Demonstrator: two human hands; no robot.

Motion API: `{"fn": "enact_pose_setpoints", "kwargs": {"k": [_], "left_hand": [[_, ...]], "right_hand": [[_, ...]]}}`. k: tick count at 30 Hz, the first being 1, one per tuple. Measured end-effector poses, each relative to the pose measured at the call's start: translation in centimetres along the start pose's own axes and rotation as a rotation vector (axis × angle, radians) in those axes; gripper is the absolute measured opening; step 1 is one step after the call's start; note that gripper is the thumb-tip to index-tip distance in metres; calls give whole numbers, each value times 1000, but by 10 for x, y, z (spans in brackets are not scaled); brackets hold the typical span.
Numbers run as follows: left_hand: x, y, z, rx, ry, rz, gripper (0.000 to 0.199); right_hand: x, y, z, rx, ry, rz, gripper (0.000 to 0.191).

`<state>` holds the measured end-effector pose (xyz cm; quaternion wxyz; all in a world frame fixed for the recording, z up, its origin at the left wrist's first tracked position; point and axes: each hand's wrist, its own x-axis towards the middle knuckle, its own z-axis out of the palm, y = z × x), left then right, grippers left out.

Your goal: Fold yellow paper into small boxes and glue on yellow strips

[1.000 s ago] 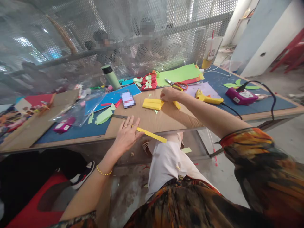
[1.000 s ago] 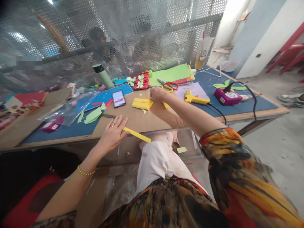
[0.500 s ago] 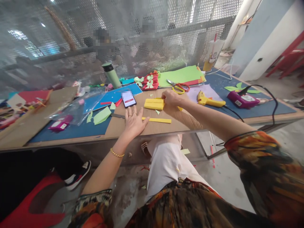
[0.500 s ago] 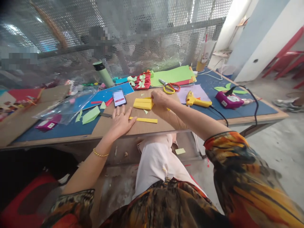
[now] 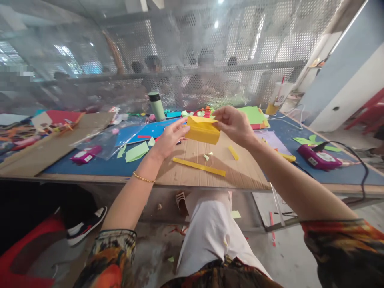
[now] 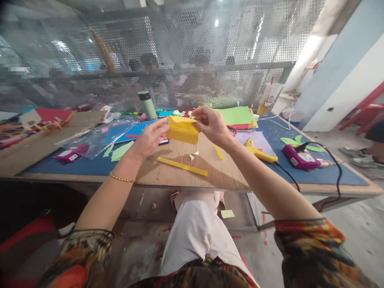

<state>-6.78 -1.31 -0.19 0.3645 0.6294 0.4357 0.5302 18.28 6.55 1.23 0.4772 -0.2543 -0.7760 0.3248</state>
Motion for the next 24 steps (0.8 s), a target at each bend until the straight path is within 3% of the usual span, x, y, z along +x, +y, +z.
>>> {"fn": "enact_pose_setpoints", "kwargs": {"k": [4,11,16,24], "left_hand": [[8,26,6,-98,-184,-42,44],[26,41,18,-21,-67,-3,15],[35,28,27,-83,-63,-50,22],[33,-11,36,-202,-14,-91,23]], "right_hand": [[-7,-26,-2,35,28,-21,25],[-9,-30,-19,284,-36,204,39],[-10,-19,-12,358,-56,330,54],[-12,3,4,348,-18,387,47]]}}
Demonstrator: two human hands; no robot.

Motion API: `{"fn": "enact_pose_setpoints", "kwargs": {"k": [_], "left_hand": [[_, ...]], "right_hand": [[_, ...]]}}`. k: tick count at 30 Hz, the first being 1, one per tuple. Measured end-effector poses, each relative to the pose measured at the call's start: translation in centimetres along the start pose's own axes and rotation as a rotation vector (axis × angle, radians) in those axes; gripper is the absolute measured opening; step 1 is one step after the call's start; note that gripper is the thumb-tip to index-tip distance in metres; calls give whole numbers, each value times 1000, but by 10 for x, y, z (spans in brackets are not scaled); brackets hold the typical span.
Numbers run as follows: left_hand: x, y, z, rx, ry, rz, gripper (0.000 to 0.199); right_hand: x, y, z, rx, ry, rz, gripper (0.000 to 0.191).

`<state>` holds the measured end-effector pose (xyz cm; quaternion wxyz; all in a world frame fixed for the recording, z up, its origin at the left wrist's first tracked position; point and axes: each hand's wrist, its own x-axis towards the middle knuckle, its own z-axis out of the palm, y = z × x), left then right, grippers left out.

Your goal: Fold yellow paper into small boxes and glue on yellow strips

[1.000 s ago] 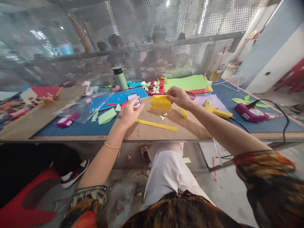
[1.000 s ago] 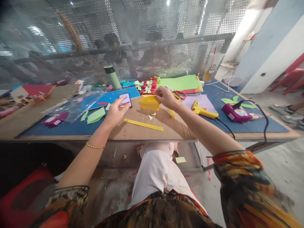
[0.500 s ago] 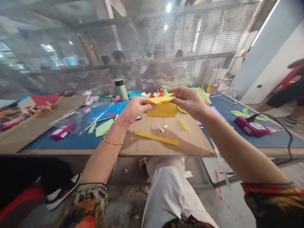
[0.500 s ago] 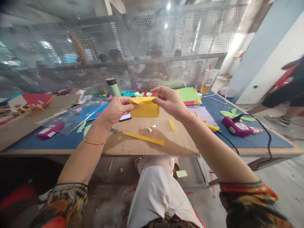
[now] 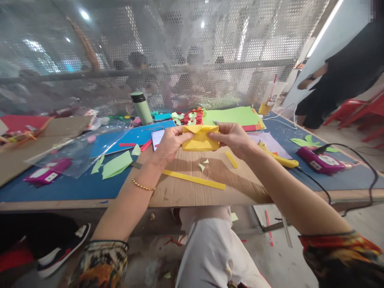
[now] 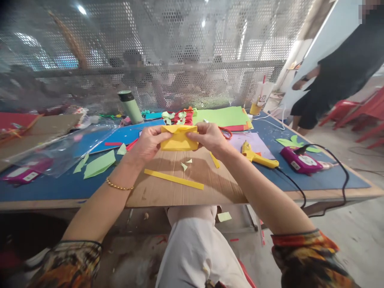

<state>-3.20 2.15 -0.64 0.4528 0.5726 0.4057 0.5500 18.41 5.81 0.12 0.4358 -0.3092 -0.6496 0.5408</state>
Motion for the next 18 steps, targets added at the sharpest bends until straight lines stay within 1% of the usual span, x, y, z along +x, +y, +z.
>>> {"fn": "enact_pose_setpoints", "kwargs": {"k": [5,10,13,15,18], "left_hand": [[-2,-5,-1,-39,4,-39,36],[-5,-4,4,-23,15,2,33],[-5,-5,4,-37,30,41,30],[-4,-5,2,-42,25,64,28],[-6,-1,0,-32,-6,50,27]], "right_hand": [[-2,2,3,-13,-19,6,39],[0,2,2,-46,29,-17,28],[1,4,1,-37,45,-46,19],[0,6,2,10,39,-38,22],[-1,9,1,62,33,-3,30]]}}
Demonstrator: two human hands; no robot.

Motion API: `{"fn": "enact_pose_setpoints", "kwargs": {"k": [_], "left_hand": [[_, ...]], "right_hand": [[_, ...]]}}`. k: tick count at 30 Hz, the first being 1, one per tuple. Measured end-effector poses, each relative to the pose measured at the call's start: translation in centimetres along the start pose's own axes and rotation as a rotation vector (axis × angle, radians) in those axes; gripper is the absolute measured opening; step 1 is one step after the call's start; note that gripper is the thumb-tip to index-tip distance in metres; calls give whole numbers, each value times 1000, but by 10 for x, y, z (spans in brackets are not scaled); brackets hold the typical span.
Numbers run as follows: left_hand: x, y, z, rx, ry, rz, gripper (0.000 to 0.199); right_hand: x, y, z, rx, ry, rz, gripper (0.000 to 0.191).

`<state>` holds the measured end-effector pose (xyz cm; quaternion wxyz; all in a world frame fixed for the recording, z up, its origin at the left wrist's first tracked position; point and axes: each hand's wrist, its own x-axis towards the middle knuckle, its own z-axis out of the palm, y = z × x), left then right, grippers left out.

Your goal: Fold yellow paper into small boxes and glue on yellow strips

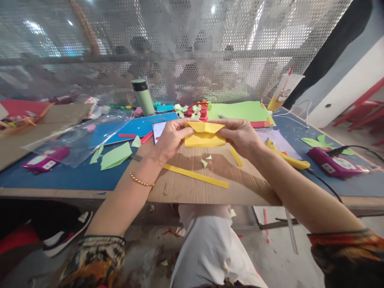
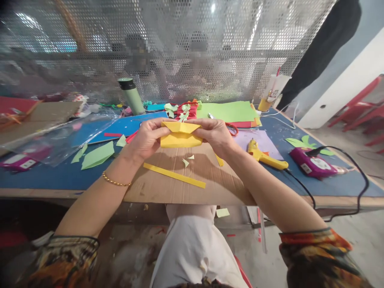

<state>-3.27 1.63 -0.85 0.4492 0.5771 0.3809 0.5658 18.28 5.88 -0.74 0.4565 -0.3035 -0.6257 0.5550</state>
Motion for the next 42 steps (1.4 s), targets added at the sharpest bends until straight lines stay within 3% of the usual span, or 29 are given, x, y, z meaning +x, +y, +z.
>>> {"fn": "enact_pose_setpoints", "kwargs": {"k": [8,13,21,25,37,42], "left_hand": [[-6,5,2,13,-74,-42,34],[-6,2,0,-8,-137,-114,50],[-6,-6,2,65,-152,-175,52],[-8,-4,4,57,-163,-208,50],[-6,-13,4,73,-157,-189,60],[-6,-17,5,150,-204,-119,58]], "right_hand": [[-2,7,-3,58,-21,31,29],[-3,14,-3,68,-40,63,33],[-1,25,-7,-105,-85,-104,34],[-2,27,-9,-129,-123,-119,26],[-1,27,-10,-300,-124,-227,38],[-6,28,-10,-604,-97,-371,43]]}}
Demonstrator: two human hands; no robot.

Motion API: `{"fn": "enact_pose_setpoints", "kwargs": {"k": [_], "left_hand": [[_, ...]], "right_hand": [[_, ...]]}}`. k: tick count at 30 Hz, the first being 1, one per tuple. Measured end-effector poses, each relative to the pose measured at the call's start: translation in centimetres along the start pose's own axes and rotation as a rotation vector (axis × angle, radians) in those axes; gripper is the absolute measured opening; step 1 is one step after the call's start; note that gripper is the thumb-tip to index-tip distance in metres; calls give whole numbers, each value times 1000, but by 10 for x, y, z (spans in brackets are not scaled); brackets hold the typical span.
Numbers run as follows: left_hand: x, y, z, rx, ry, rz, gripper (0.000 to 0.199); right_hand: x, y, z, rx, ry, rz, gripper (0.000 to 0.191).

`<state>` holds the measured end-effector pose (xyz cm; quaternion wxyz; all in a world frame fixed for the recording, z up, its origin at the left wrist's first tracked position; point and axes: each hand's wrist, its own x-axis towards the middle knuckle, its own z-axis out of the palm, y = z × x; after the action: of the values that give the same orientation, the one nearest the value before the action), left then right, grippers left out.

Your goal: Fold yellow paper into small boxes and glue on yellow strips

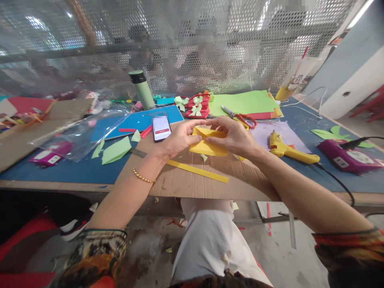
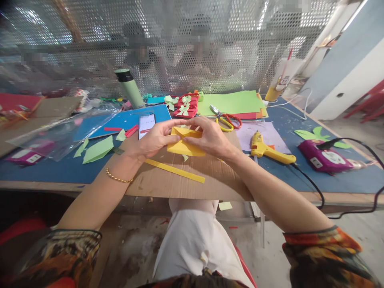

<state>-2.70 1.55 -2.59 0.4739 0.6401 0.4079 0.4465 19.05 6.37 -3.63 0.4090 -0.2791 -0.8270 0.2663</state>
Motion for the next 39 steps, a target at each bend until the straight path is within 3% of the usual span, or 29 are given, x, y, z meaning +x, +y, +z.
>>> {"fn": "enact_pose_setpoints", "kwargs": {"k": [5,10,13,18,24,31,35,39], "left_hand": [[1,-2,2,88,6,74,45],[0,3,3,53,35,-86,26],[0,6,5,5,43,-109,22],[0,5,4,-33,150,-62,21],[1,7,5,20,226,-31,19],[-1,10,3,-118,188,-69,27],[-3,14,3,-124,250,-68,23],[-3,16,6,-142,293,-70,20]], "right_hand": [[-3,-5,-1,-143,-17,-81,37],[0,-7,-2,-149,17,-45,31],[4,-5,-1,-30,20,22,27],[6,-5,-2,266,45,204,21],[5,-11,-2,490,0,389,34],[5,-3,0,520,81,315,24],[4,2,0,548,116,280,30],[4,4,0,559,85,284,24]]}}
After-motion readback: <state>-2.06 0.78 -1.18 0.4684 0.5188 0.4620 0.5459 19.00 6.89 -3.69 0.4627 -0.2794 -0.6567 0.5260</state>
